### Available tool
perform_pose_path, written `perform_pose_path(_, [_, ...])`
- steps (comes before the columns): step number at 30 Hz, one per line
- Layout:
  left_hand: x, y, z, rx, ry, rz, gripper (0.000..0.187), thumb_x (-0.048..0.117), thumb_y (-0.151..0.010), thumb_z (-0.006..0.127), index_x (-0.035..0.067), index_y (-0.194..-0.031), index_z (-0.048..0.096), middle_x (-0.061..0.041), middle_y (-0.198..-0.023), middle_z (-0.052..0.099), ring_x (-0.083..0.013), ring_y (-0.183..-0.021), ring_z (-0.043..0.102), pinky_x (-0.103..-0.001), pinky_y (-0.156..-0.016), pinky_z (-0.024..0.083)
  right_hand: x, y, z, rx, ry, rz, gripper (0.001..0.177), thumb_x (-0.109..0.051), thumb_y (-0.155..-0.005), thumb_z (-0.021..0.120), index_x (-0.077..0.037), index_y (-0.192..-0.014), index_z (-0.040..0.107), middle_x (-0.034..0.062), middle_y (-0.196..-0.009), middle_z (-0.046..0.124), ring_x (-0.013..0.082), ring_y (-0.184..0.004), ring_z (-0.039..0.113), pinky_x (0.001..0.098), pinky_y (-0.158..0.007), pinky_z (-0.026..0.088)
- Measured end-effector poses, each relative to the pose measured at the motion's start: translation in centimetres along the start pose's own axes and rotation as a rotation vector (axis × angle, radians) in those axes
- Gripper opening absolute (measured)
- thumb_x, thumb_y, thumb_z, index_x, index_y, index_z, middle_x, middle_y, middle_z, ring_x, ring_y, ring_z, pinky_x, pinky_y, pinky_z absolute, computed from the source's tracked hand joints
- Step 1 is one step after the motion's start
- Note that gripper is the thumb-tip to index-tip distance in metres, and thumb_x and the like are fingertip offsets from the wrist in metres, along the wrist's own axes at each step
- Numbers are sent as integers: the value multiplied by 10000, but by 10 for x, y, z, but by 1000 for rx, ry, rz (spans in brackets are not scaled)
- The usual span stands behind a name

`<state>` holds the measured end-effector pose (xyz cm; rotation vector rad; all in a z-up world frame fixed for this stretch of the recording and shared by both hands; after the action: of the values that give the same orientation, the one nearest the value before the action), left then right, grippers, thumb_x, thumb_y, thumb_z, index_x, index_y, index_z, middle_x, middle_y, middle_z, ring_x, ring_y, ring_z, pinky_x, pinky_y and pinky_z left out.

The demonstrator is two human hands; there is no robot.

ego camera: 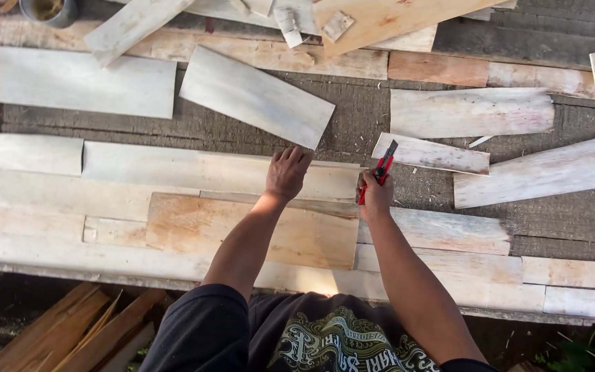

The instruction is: The person uses a red utility knife to cut and trim thin wooden planks on a workbench. They repeatedly position planks, score or slice along edges, and move cut pieces aside. The person handles multiple planks one at a time, occasionally flipping them over to work on different sides.

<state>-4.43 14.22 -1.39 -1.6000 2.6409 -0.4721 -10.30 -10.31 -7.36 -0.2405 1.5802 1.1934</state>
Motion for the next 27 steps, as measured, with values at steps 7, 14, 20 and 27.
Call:
perform_pose_path(7, [-8,66,-39,-251,92,-148,697,301,-717,901,198,-1334,594,4,-1167,543,-215,-1219,546,-476,-1118,404,24,18,-21,-4,-152,93,344,-19,-883,750,-163,-1102,528,57,-1021,696,235,-754,742,356,-692,643])
perform_pose_path(14, [-23,123,-51,-337,73,-414,771,269,-783,869,158,-1462,523,-88,-1482,491,-296,-1443,423,-615,-1182,355,21,28,-22,28,-72,56,362,-2,-866,715,-180,-1106,510,19,-1008,676,178,-702,726,315,-624,654])
perform_pose_path(20, [-43,137,-62,-389,76,-525,725,272,-855,809,164,-1499,494,-79,-1526,466,-284,-1482,381,-624,-1192,341,24,12,-13,21,-46,43,383,-31,-867,729,-177,-1162,533,6,-985,648,144,-737,729,310,-692,659])
perform_pose_path(27, [-82,133,-69,-497,78,-529,770,256,-878,780,204,-1557,420,-61,-1629,344,-292,-1548,271,-629,-1212,308,34,-16,4,47,-52,-35,410,41,-798,768,-136,-1104,560,42,-949,573,161,-711,676,270,-643,631])
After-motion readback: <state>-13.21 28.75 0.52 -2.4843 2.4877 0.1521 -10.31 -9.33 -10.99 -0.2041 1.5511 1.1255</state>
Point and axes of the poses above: each hand's wrist, its own y-axis away from the middle knuckle, its own z-axis out of the palm, x = y × z, the point moved 5 cm from there along -y, towards the middle knuckle
